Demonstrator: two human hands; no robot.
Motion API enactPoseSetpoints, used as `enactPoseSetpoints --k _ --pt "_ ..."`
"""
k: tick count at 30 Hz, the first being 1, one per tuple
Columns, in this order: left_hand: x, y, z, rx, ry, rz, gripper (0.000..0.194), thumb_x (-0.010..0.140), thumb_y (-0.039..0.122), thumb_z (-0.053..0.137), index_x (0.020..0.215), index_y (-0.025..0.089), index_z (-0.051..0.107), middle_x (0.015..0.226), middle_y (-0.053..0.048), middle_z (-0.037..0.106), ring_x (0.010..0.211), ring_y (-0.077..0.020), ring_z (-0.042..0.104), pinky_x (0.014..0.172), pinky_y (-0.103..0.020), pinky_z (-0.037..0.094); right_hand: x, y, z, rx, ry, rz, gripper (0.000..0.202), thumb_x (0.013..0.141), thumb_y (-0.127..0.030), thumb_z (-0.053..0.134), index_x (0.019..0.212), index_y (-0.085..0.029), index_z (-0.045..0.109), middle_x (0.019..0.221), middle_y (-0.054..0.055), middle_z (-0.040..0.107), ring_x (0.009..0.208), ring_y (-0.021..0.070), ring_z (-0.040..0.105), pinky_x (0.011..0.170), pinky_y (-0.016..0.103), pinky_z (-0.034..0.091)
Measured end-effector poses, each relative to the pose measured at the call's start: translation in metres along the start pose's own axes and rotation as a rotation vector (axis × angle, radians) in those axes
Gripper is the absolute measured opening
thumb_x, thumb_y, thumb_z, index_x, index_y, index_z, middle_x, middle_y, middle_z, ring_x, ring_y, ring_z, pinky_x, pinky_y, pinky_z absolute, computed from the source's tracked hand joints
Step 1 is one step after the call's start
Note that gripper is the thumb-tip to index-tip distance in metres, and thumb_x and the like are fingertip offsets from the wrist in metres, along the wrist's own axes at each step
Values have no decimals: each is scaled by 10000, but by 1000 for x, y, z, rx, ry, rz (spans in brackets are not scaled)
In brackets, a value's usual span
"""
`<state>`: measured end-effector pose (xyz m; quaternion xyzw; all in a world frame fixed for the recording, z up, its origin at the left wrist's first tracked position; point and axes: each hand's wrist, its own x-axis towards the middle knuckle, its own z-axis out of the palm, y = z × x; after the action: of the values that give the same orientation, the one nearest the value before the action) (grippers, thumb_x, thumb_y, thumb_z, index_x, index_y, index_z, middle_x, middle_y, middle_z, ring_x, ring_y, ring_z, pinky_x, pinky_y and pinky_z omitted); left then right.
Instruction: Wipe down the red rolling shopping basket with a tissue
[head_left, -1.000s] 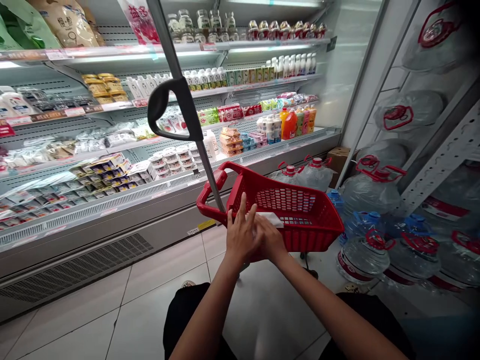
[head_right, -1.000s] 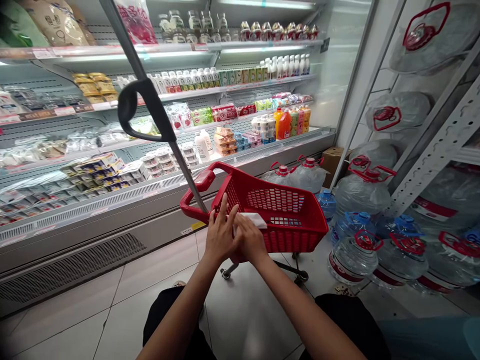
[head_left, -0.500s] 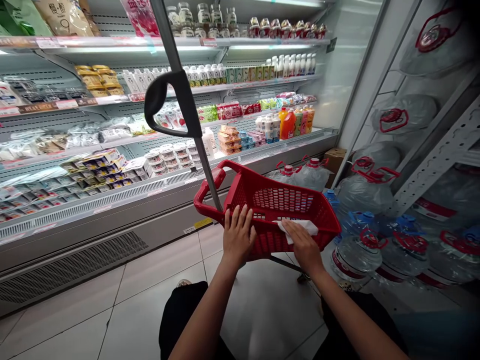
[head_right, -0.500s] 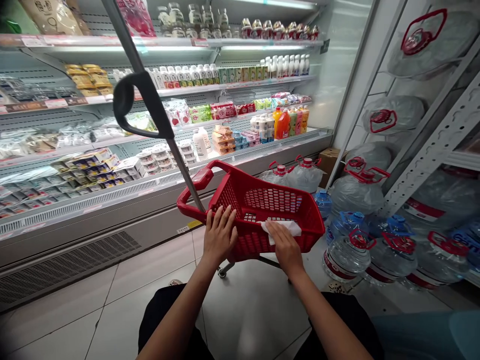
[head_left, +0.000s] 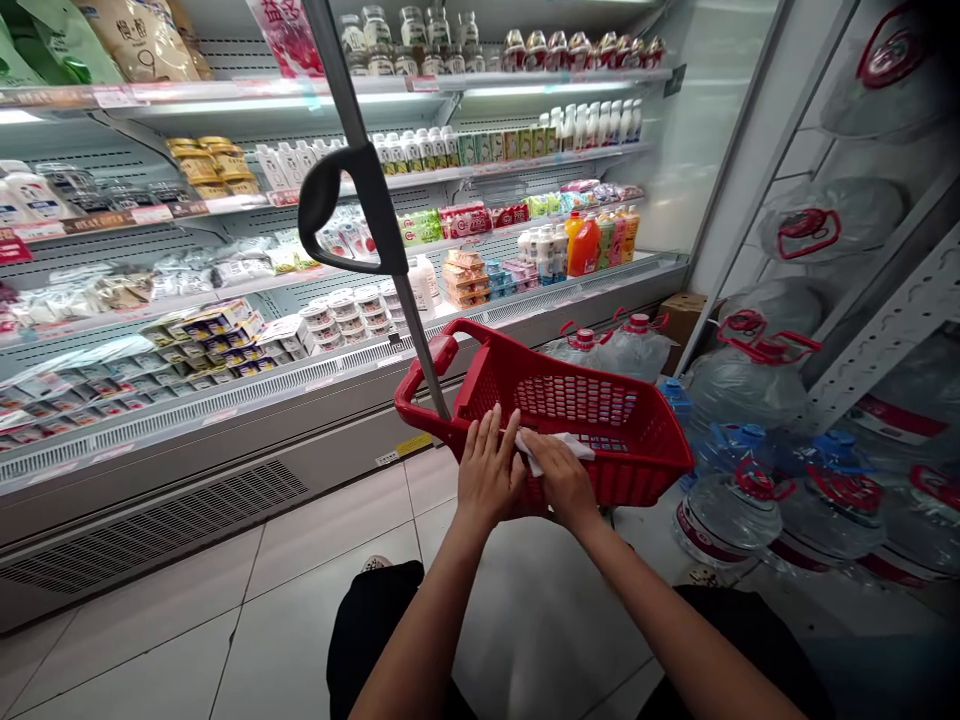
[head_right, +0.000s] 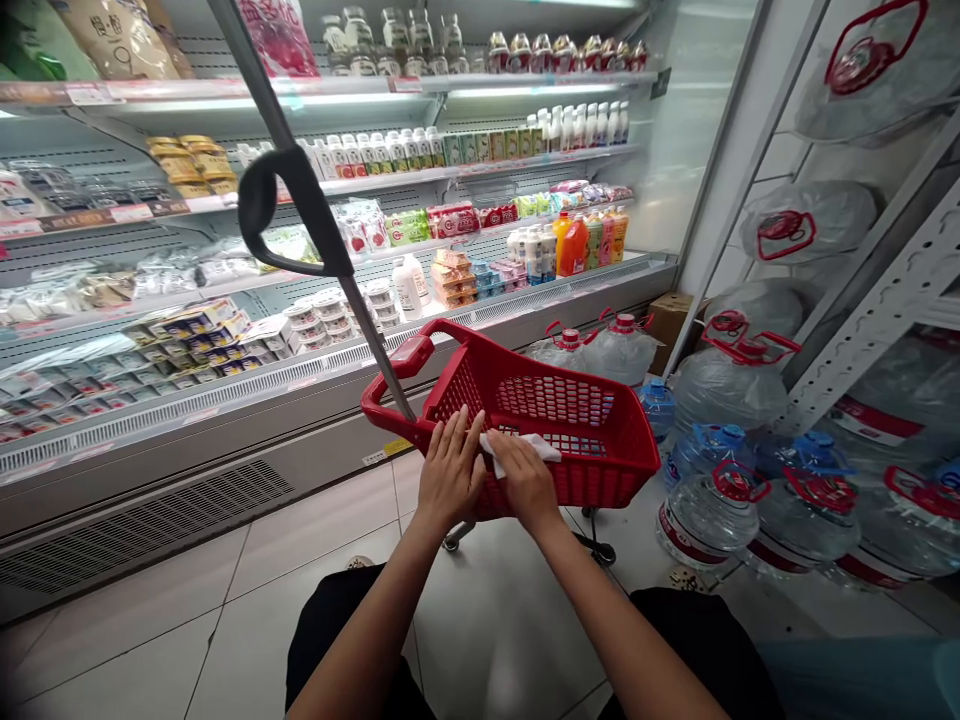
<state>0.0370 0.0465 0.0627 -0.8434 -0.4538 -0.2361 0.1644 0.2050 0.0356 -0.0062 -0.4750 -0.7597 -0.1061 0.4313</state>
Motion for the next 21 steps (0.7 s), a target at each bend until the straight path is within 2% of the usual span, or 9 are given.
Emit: enactPoseSetpoints --k 3,5,7,9,11,14,16,18,21 --pt "1 -10 6 19 20 -56 668 984 288 543 1623 298 348 1744 -47 153 1594 -290 212 1317 -518 156 -30 32 -27 -102 -17 31 753 915 3 294 1627 -238 342 1527 60 573 1393 209 539 1211 467 410" --pt "2 -13 11 25 26 -110 632 981 284 553 1596 272 409 1740 -73 162 1597 -309 193 1314 -540 154 -48 47 -42 -165 -19 67 785 893 23 285 1630 -242 335 1526 55 574 1393 211 539 1213 474 404" --pt "1 -11 16 24 10 -129 612 983 276 535 1584 227 428 1726 -95 215 1598 -297 193 1316 -537 154 -58 52 -49 -217 -6 107 783 886 24 289 1625 -231 349 1512 64 587 1386 221 544 1208 484 406" --pt "-1 -4 21 20 -21 -109 598 992 280 502 1579 191 430 1707 -98 280 1593 -267 221 1322 -515 154 -55 46 -43 -245 5 131 763 890 16 303 1615 -211 371 1492 78 604 1372 230 554 1199 486 413" --pt "-3 5 26 21 -48 -80 590 1002 289 465 1578 168 426 1694 -92 316 1586 -240 244 1327 -488 152 -42 31 -26 -240 -6 123 732 902 0 323 1607 -188 382 1493 92 602 1368 237 556 1194 479 417" --pt "-6 15 30 39 -72 -49 607 1015 303 423 1596 129 385 1696 -94 308 1590 -230 230 1329 -464 154 -14 3 4 -193 -31 92 674 934 -51 366 1599 -157 390 1509 118 584 1374 249 550 1187 470 424" --pt "-8 16 32 49 -84 -26 631 1020 305 405 1618 117 332 1706 -89 281 1596 -227 207 1328 -460 161 1 -9 17 -174 -25 91 648 945 -77 385 1589 -146 403 1498 134 593 1361 258 561 1175 470 432" --pt "-9 12 32 50 -92 -7 659 1010 285 407 1638 127 282 1717 -71 248 1601 -214 185 1329 -449 158 5 -10 18 -161 -34 80 649 939 -67 379 1581 -151 416 1486 129 604 1343 254 573 1169 460 433" --pt "-9 2 31 45 -92 -5 704 984 238 425 1656 152 232 1726 -45 216 1603 -193 171 1332 -424 144 -9 9 0 -157 -78 60 685 907 -25 357 1570 -175 438 1469 100 621 1318 233 582 1162 432 428"
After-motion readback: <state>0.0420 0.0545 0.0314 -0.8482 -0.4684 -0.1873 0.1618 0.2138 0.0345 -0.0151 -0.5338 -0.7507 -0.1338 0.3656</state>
